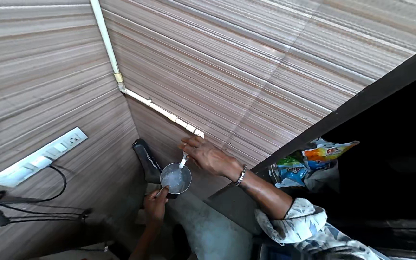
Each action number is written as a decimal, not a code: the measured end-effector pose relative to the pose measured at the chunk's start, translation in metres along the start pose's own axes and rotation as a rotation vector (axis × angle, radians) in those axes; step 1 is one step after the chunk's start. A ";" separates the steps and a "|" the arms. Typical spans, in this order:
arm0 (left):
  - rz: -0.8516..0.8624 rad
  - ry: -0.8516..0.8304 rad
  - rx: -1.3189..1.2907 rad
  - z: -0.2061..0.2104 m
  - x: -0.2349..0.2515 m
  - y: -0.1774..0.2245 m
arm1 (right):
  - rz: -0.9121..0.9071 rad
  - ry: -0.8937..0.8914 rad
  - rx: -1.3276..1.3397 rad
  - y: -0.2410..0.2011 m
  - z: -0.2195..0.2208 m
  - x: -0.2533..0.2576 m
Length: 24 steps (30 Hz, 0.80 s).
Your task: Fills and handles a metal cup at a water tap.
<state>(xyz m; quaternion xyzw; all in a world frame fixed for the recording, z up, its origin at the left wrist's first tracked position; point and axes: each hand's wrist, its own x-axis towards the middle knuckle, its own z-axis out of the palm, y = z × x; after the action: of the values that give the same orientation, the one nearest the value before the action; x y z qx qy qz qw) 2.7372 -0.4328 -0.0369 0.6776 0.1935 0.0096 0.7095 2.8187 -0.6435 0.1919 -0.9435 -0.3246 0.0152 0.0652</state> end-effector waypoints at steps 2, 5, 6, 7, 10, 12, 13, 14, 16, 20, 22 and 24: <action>0.010 0.004 -0.012 0.001 0.000 0.000 | 0.015 -0.082 -0.026 -0.001 -0.003 0.005; 0.021 0.016 -0.036 0.001 -0.001 -0.001 | -0.004 -0.113 -0.044 0.005 -0.001 0.010; 0.034 0.016 -0.050 0.001 -0.001 -0.001 | -0.020 -0.109 -0.045 0.008 0.000 0.012; 0.049 0.015 -0.062 0.000 -0.001 -0.001 | -0.041 -0.104 -0.042 0.011 0.000 0.012; 0.063 0.011 -0.060 -0.002 -0.004 0.002 | -0.114 -0.082 -0.033 0.020 0.000 0.014; 0.047 0.013 -0.053 -0.002 -0.004 0.004 | -0.131 -0.041 -0.011 0.026 0.003 0.016; 0.044 0.016 -0.049 -0.002 -0.004 0.004 | -0.112 -0.023 -0.005 0.025 0.005 0.016; 0.043 0.016 -0.044 -0.002 -0.003 0.003 | -0.072 -0.009 -0.003 0.021 0.006 0.017; 0.044 0.018 -0.041 -0.002 -0.002 0.001 | 0.045 0.007 -0.020 0.010 0.012 0.020; 0.025 0.027 -0.005 -0.003 -0.002 0.001 | 0.330 0.093 -0.137 -0.010 0.026 0.024; 0.009 0.027 0.013 -0.003 -0.002 0.003 | 0.399 0.089 -0.233 -0.017 0.024 0.027; 0.012 0.039 0.011 -0.002 -0.001 0.003 | 0.366 0.006 -0.240 -0.020 0.015 0.026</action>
<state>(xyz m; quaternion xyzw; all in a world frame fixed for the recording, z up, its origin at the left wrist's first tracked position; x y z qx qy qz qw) 2.7361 -0.4306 -0.0339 0.6822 0.2032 0.0259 0.7019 2.8263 -0.6104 0.1796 -0.9877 -0.1472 -0.0150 -0.0504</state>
